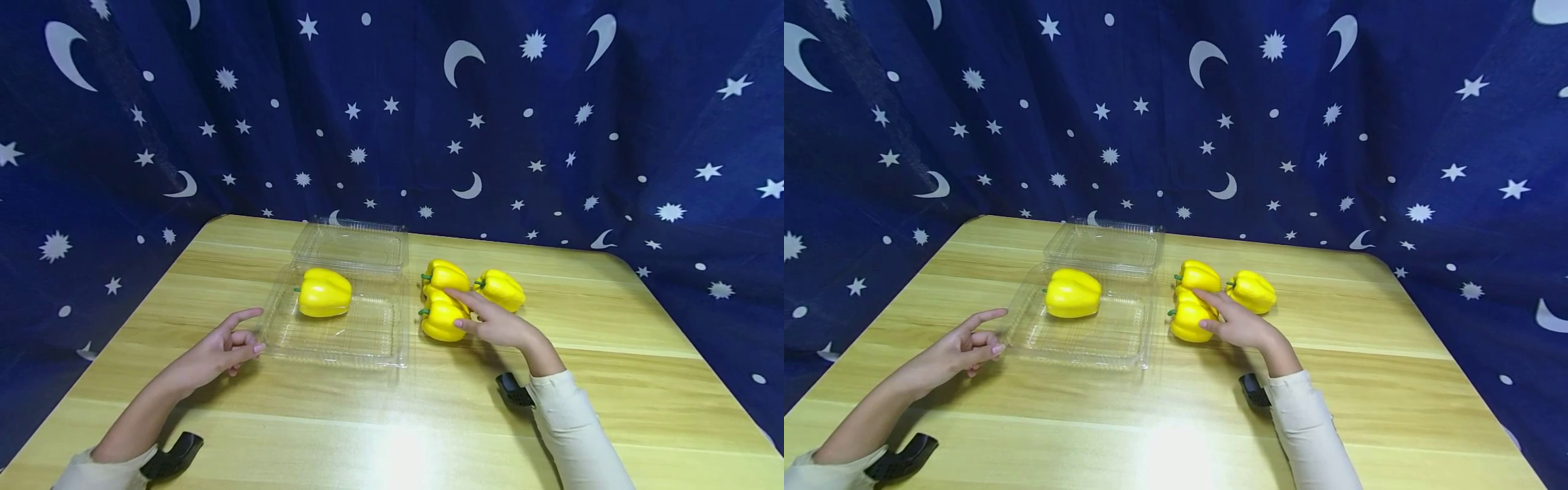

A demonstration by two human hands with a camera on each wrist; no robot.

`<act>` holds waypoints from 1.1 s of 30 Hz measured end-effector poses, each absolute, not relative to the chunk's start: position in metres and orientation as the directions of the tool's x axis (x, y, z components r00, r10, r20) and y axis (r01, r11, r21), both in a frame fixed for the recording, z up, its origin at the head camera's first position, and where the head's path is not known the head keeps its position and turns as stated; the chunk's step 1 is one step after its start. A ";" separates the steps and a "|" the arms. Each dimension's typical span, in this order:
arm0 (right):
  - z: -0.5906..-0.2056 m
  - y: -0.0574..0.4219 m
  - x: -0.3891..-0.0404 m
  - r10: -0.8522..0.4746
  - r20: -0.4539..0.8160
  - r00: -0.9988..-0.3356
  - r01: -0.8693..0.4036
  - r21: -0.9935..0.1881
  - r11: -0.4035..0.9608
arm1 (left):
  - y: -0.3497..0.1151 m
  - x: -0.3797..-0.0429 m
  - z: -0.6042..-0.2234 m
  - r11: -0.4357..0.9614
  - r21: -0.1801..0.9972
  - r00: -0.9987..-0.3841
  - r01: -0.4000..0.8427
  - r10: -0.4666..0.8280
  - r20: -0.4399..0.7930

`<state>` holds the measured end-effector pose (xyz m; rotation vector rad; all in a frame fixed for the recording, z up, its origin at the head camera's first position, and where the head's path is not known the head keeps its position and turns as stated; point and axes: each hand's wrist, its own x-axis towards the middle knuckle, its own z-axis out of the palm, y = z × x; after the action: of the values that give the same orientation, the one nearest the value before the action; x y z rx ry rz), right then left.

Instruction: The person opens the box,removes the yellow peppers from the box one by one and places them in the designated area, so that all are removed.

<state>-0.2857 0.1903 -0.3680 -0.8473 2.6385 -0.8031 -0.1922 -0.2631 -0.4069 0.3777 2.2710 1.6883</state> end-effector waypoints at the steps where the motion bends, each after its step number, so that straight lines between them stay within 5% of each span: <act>1: -0.368 0.190 -0.286 -0.604 -0.073 -0.793 -0.461 -0.576 0.675 | -0.263 -0.192 -0.407 0.282 0.959 -0.925 0.041 0.372 -0.070; 33: -0.366 0.196 -0.288 -0.613 -0.118 -0.781 -0.418 -0.630 0.655 | -0.262 -0.192 -0.407 0.288 0.957 -0.931 0.017 0.354 -0.090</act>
<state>-0.2877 0.1958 -0.3664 -0.8216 2.5531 -0.8546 -0.1923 -0.2619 -0.4066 0.3385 2.2760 1.6864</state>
